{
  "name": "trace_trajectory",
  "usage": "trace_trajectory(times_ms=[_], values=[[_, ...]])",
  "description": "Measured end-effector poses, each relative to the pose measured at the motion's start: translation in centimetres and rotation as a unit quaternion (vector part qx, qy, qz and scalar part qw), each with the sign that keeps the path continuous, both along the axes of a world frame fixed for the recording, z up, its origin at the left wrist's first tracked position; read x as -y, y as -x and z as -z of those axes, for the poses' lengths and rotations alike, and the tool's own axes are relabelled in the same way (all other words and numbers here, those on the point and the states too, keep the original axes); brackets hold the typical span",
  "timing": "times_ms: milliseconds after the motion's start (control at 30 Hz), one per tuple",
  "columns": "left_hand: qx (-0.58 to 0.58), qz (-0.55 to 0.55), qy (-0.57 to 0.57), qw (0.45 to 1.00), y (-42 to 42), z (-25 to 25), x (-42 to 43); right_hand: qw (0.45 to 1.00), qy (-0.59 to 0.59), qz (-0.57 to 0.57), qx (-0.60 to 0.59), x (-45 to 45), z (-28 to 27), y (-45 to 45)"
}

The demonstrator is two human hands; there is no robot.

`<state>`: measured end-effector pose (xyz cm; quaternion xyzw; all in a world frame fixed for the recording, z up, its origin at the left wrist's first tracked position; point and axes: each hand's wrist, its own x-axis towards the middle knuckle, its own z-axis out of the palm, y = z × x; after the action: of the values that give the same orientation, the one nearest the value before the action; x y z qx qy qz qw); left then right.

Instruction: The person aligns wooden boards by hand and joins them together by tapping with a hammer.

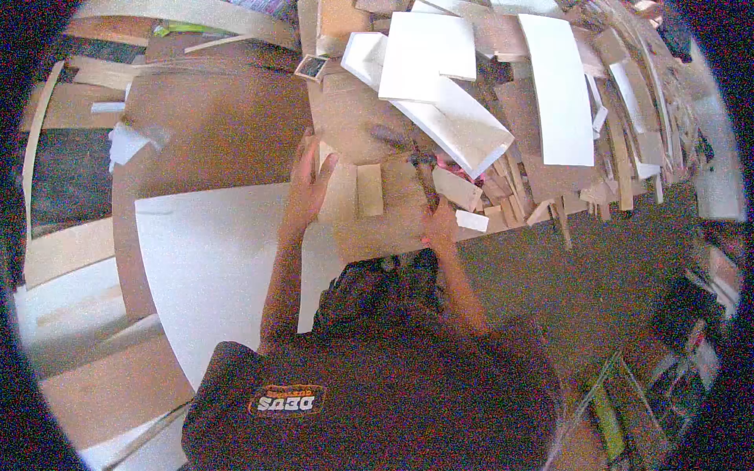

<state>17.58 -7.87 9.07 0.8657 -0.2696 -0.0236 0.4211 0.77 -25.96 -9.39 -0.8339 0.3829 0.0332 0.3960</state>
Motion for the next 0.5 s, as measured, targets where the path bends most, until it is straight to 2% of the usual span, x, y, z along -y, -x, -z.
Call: trace_trajectory(times_ms=[133,200,333,400,433,500], values=[[-0.022,-0.025,0.018,0.999,-0.3,0.7,0.2,0.997,-0.029,-0.035,0.063,-1.9,-0.2,1.0],[-0.027,-0.025,0.038,0.999,-0.1,0.6,0.0,0.981,-0.037,-0.095,0.163,-3.7,-0.2,1.2],[-0.026,-0.001,0.092,0.995,-0.2,0.7,0.4,0.974,-0.053,-0.167,0.142,-5.6,2.2,-0.3],[-0.026,-0.008,0.080,0.996,0.0,0.6,0.1,0.962,-0.172,-0.204,0.065,-6.3,3.6,-0.9],[-0.023,-0.018,0.068,0.997,-0.2,0.5,0.1,0.962,-0.168,-0.205,0.065,-6.5,3.9,-0.9],[-0.020,-0.015,0.080,0.996,-0.4,0.8,-0.1,0.965,-0.071,-0.226,0.113,-7.3,4.3,-0.4]])
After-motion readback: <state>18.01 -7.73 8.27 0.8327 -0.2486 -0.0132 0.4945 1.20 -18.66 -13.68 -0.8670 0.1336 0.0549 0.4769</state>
